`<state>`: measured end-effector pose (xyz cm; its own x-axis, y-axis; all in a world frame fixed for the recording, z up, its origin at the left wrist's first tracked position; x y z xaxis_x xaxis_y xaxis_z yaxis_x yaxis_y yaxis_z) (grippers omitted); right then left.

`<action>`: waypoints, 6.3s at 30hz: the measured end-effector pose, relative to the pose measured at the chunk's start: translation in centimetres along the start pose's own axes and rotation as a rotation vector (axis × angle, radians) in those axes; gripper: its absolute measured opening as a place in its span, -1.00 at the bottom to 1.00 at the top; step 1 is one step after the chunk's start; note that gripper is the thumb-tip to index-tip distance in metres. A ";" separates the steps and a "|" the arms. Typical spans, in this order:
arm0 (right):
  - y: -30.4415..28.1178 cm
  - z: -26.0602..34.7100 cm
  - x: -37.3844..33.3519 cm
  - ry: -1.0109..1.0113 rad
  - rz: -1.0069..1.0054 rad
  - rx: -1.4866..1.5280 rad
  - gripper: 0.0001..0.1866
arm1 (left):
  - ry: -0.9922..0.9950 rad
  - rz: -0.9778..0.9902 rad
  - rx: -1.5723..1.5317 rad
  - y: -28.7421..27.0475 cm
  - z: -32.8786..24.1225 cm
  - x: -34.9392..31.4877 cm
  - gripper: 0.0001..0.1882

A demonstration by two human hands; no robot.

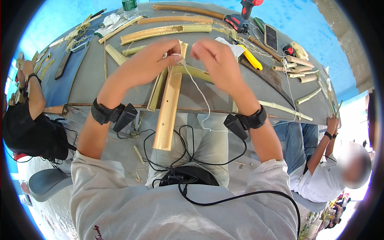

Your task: Assembling bamboo strips into a structure by tying them with string.

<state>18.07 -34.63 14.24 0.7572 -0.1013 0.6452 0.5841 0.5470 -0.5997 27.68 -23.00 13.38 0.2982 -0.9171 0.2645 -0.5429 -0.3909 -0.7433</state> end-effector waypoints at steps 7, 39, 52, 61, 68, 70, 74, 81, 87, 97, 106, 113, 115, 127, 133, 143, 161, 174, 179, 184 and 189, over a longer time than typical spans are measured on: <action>3.6 -3.6 0.9 0.256 0.323 0.491 -0.78 | 0.111 -0.071 0.339 -1.1 -1.1 -0.2 -0.87; 3.5 -2.9 1.1 0.333 0.155 0.475 -0.81 | -0.134 -0.431 -0.412 -0.9 3.8 -0.6 -0.75; 2.6 -6.2 0.5 0.249 0.189 -0.128 -0.75 | -0.144 -0.320 -0.586 -0.3 4.3 -5.3 -0.74; 4.4 -4.8 -0.3 0.353 0.267 0.323 -0.80 | -0.189 -0.272 -0.181 -1.1 2.8 -3.8 -0.69; 3.9 -4.6 0.6 0.350 0.314 0.171 -0.84 | -0.195 -0.026 0.373 -0.1 1.4 -2.8 -0.71; 4.3 -4.9 0.2 0.358 0.378 -0.033 -0.84 | -0.177 0.012 0.413 0.2 1.7 -2.8 -0.72; 5.8 -2.7 -0.1 0.123 0.397 0.154 -0.80 | -0.152 0.013 0.335 0.5 2.3 -2.7 -0.71; 4.9 -2.3 0.7 -0.055 0.366 -0.080 -0.81 | -0.234 -0.020 0.231 0.7 3.4 -1.5 -0.70; 5.0 -2.1 0.9 -0.086 0.319 -0.016 -0.78 | -0.065 -0.122 0.311 0.5 2.9 -2.3 -0.71; 4.0 -2.1 -1.7 0.094 0.402 -0.366 -0.77 | -0.130 -0.072 0.551 3.2 -0.1 -2.0 -0.68; 2.1 -2.0 -2.5 0.005 0.526 -0.531 -0.82 | -0.205 0.070 0.407 4.7 -1.6 -0.2 -0.74; -0.1 -1.4 -3.5 0.037 0.122 -0.284 -0.84 | 0.021 -0.181 0.794 3.6 -5.0 0.5 -0.84; -0.6 -1.4 -3.4 -0.019 -0.003 -0.160 -0.85 | 0.058 -0.168 0.837 4.5 -5.5 0.4 -0.85; 1.9 -6.0 -1.3 0.228 0.302 0.300 -0.79 | -0.389 0.080 -0.185 5.0 1.3 -0.5 -0.71; 2.1 -5.7 -1.0 0.212 0.290 0.280 -0.78 | -0.334 0.020 -0.065 3.6 3.5 0.3 -0.68; 1.7 -6.5 -0.9 0.191 0.257 0.146 -0.74 | -0.336 0.117 -0.346 5.0 3.5 1.8 -0.72; 1.1 -6.7 -1.8 0.245 0.407 0.227 -0.86 | -0.230 0.064 -0.300 5.2 3.5 0.8 -0.88; 2.3 -4.3 -0.9 0.068 0.392 -0.075 -0.79 | -0.378 0.112 -0.482 4.8 4.7 1.0 -0.88; 2.3 -4.5 -0.7 0.080 0.382 0.044 -0.80 | -0.176 -0.030 -0.057 4.1 1.9 0.3 -0.85; 1.7 -4.4 -0.2 0.056 0.308 0.112 -0.84 | -0.257 0.078 -0.096 4.2 1.3 0.3 -0.81; 1.7 -4.5 -0.1 0.157 0.303 0.309 -0.86 | -0.210 0.065 -0.029 4.1 1.0 0.8 -0.81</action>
<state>20.27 -37.48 11.03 0.9295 -0.0100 0.3687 0.2330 0.7909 -0.5658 26.50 -25.25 9.94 0.4175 -0.9051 0.0804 -0.5875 -0.3364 -0.7360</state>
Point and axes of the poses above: each hand's wrist, its own x-axis towards the middle knuckle, its own y-axis out of the palm, z = x × y, the point moved 8 cm from there along x, towards the middle knuckle, and after that the axes turned 6 degrees about -y, right-handed, at the moved point
